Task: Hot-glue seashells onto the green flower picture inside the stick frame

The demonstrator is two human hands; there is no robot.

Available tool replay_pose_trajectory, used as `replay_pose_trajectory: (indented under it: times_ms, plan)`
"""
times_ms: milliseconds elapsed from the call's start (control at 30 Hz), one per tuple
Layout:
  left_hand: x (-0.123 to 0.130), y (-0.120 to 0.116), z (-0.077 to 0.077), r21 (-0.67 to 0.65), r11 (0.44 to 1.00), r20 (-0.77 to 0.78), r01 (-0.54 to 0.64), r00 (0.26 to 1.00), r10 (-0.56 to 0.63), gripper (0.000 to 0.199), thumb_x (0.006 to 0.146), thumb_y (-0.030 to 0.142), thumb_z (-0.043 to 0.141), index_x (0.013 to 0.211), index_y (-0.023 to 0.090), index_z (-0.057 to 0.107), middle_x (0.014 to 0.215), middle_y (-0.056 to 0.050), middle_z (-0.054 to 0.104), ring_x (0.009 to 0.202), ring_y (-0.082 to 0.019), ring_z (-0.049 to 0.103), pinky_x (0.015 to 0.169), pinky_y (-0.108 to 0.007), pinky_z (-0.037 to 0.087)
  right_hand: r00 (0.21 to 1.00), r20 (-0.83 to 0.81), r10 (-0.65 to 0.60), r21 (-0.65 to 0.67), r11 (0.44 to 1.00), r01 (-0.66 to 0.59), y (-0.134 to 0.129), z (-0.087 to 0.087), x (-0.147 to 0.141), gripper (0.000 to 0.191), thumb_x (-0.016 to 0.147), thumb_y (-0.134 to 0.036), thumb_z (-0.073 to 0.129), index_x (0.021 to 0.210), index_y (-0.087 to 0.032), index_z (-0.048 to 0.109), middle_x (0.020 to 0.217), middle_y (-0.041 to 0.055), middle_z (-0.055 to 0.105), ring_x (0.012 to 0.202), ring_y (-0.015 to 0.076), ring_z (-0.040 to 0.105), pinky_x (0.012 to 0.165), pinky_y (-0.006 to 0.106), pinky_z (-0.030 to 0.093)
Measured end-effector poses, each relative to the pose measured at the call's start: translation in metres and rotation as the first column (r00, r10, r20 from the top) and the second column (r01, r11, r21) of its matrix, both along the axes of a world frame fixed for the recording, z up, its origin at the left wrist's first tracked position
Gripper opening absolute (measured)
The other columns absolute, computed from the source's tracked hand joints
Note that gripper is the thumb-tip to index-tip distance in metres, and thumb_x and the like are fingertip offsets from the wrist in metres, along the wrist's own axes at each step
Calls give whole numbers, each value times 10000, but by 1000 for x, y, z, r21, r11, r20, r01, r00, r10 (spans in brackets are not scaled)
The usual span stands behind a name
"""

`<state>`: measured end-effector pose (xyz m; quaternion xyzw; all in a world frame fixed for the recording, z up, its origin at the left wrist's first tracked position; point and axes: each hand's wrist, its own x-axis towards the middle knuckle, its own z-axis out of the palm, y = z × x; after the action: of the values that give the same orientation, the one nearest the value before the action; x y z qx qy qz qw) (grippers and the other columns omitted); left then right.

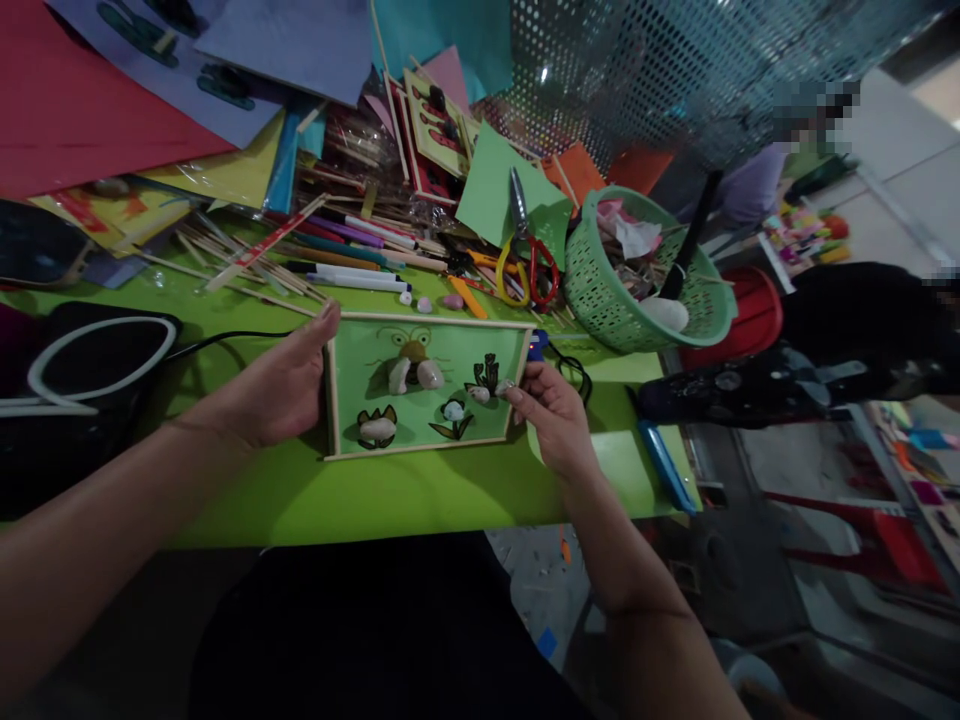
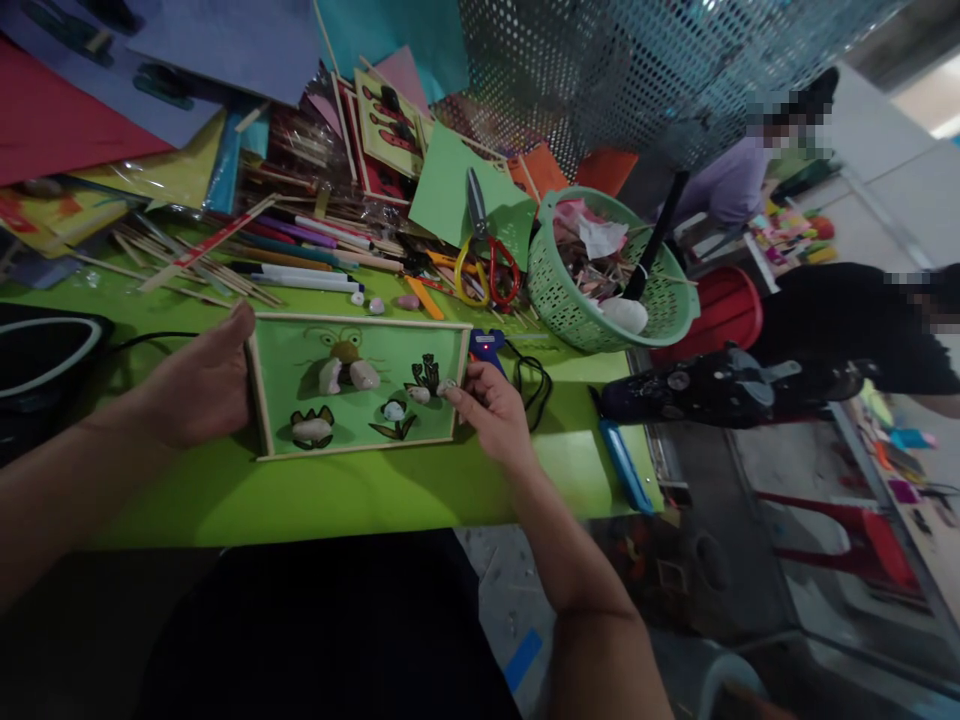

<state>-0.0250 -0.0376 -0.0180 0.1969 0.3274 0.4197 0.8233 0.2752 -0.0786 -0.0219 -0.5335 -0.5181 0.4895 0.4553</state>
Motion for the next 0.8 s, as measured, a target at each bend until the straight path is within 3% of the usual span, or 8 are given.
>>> replay_pose_trajectory:
  times_ms: [133,300,500,800]
  plan:
    - [1,0,1,18,1000,37,25,999,-25,702,1005,582,460,1465,52,483,1346,-180,680,1400,-384,499,1182,-595,357,1000,1,-10,21,1000,10,1,2,-2,294,801,-424,794,938,-229,622,760,-27,651,614,105,520,507,208,415]
    - [-1,0,-2,43,999,24,23,999,-24,713,957,623,537,1452,110,516,1306,-149,711,1354,-364,559,1178,-562,392,999,-26,-33,22,999,33,0,4,-4,321,782,-441,805,934,-232,613,737,-32,633,589,104,499,498,214,414]
    - [-10,-1,-14,-57,997,30,59,998,-57,627,913,537,652,1429,194,554,1152,-101,783,1169,-318,703,1109,-514,496,998,-66,-19,11,1000,19,2,4,-3,304,789,-428,809,918,-221,629,722,-36,620,582,96,487,509,209,400]
    - [-11,0,-12,-185,975,21,123,992,-121,583,956,555,547,1452,249,561,1052,-58,808,1010,-319,762,908,-465,622,998,-50,39,30,999,-37,4,4,-6,332,800,-433,797,979,-197,645,745,-33,608,610,104,494,545,226,397]
